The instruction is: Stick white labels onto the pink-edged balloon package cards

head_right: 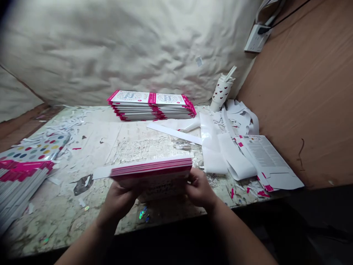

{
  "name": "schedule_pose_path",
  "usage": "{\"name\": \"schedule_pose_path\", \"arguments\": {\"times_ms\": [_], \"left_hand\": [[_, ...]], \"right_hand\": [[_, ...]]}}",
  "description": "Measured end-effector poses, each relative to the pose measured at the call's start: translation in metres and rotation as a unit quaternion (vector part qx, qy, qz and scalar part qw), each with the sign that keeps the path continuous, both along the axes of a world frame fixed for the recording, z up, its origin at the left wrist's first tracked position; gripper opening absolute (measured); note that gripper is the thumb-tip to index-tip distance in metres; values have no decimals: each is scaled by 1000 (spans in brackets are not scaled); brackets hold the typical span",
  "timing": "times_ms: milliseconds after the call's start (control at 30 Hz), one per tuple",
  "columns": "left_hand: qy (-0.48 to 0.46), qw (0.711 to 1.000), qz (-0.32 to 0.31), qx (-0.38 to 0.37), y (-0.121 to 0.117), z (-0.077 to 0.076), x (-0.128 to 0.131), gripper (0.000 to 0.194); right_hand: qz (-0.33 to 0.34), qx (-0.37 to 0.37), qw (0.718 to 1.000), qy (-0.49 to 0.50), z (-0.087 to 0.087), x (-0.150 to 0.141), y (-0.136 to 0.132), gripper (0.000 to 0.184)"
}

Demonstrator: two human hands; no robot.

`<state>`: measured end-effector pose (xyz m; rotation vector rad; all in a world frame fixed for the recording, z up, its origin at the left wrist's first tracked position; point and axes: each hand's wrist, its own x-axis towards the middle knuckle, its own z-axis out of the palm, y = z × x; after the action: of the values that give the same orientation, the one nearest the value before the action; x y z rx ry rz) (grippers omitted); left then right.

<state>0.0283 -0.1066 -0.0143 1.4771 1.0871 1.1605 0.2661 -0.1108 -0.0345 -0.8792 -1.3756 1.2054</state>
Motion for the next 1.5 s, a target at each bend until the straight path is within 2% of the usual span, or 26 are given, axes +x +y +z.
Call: {"name": "schedule_pose_path", "arguments": {"times_ms": [67,100,167,233,267,333,433,500,567,667,733,867,900,933,1033,1100,1167,1233,1300,1400,1467,1500], "left_hand": [[121,991,-52,38,9,-1,-28,47],[211,975,-49,54,12,-4,-44,50],[411,910,-4,48,14,-14,-69,56],[546,837,28,15,8,-28,-77,62],[580,814,33,1,2,-34,-73,64],[608,793,34,-6,-11,-42,-57,65],[598,799,66,12,-19,-42,-44,61],[592,798,114,17,-12,-37,-56,59],[597,789,144,4,2,-32,-81,60],[601,793,102,-11,25,-27,-115,60],[602,795,73,-16,40,-24,-126,58],[622,778,31,-79,67,-10,-127,47],[608,788,11,-95,71,-5,-125,43],[573,810,-13,-119,72,0,-123,40],[368,891,-79,-253,64,9,-114,35],[250,904,-81,-337,52,9,-106,34],[213,902,-50,-372,42,4,-97,35],[220,898,-19,-381,36,-1,-89,36],[240,892,-13,-383,37,-4,-84,35],[295,882,-32,-366,42,-2,-85,33],[386,872,-28,-301,46,2,-91,33],[427,870,-8,-245,47,4,-97,34]], "right_hand": [[-70,-29,996,36,3,20,4,15],[-107,-47,992,56,8,31,8,18],[-146,-92,982,80,18,48,17,27],[-122,-150,977,86,28,52,28,35],[-96,-177,975,89,30,48,34,37],[-28,-229,969,93,30,29,45,40],[57,-296,949,92,22,-14,64,41],[82,-329,936,89,14,-43,76,37],[88,-347,930,83,8,-67,88,30],[60,-348,935,30,-1,-90,100,22],[34,-347,937,-8,-8,-99,104,21],[28,-352,936,-17,-17,-103,105,22],[30,-352,935,-16,-17,-102,105,23],[32,-353,935,-15,-17,-100,105,23],[47,-353,934,-3,-10,-87,105,22],[60,-357,932,20,-2,-75,105,24],[79,-360,929,46,6,-65,105,27],[107,-361,925,54,10,-62,106,29],[129,-358,924,37,8,-67,107,27],[99,-331,936,-60,-5,-84,108,22],[59,-307,941,-130,-15,-94,109,20],[43,-297,941,-153,-18,-97,110,19]]}}
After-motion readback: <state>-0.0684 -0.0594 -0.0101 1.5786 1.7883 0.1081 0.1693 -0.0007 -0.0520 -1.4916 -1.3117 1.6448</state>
